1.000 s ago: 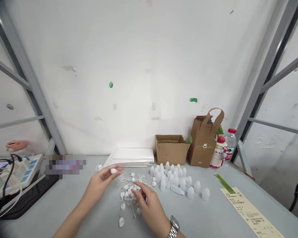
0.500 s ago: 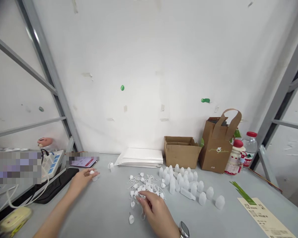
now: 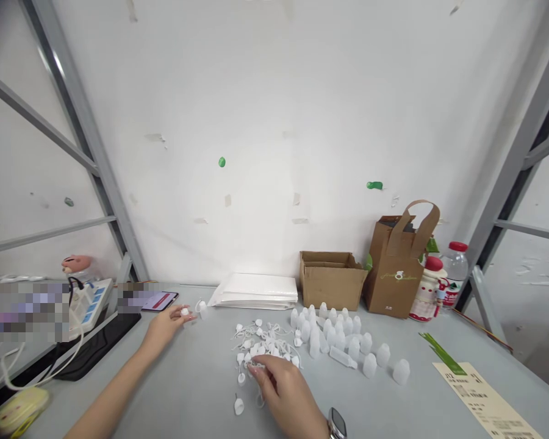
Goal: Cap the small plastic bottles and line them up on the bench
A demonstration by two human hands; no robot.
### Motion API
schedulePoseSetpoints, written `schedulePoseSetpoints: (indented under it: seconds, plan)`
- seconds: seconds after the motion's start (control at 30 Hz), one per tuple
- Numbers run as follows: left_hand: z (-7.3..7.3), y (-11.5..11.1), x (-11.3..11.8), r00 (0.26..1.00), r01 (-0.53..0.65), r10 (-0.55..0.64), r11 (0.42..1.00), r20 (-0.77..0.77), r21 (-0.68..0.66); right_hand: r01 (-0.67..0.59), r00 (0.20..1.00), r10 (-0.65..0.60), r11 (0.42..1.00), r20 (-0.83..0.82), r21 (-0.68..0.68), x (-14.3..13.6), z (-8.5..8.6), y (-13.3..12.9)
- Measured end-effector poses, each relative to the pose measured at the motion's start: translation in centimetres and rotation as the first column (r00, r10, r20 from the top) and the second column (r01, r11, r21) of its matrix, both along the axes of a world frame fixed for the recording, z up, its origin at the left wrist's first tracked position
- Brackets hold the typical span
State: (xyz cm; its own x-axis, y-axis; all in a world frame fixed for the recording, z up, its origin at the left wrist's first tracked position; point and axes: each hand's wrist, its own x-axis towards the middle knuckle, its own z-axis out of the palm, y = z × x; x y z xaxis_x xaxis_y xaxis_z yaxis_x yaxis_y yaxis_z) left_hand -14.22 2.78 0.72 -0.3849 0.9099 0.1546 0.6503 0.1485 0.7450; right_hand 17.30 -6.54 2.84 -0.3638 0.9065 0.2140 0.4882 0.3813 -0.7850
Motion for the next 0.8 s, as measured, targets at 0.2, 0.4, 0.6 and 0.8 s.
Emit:
schedulePoseSetpoints:
  seconds: [0.2,0.4,0.6,0.8]
  plan:
    - [-0.1,0.2,0.5,1.0,0.002,-0.002,1.0,-0.006,-0.006,-0.011,1.0,0.011,1.0,0.005,0.008,0.1,0.3,-0.2]
    - [-0.5,0.6,0.7,1.0,0.029,-0.029,1.0,0.008,-0.006,-0.007,1.0,0.008,0.999,-0.013,0.043,0.0,0.4,-0.2]
    - [-1.1,0.5,0.8,0.998,0.067,-0.066,0.998,0.018,-0.012,-0.022,1.0,0.022,0.999,-0.007,0.044,-0.1,0.1,-0.2]
    - [-0.8,0.4,1.0,0.999,0.048,-0.049,0.998,-0.007,-0.042,-0.036,0.999,0.035,0.999,0.037,0.03,0.0,0.4,-0.2]
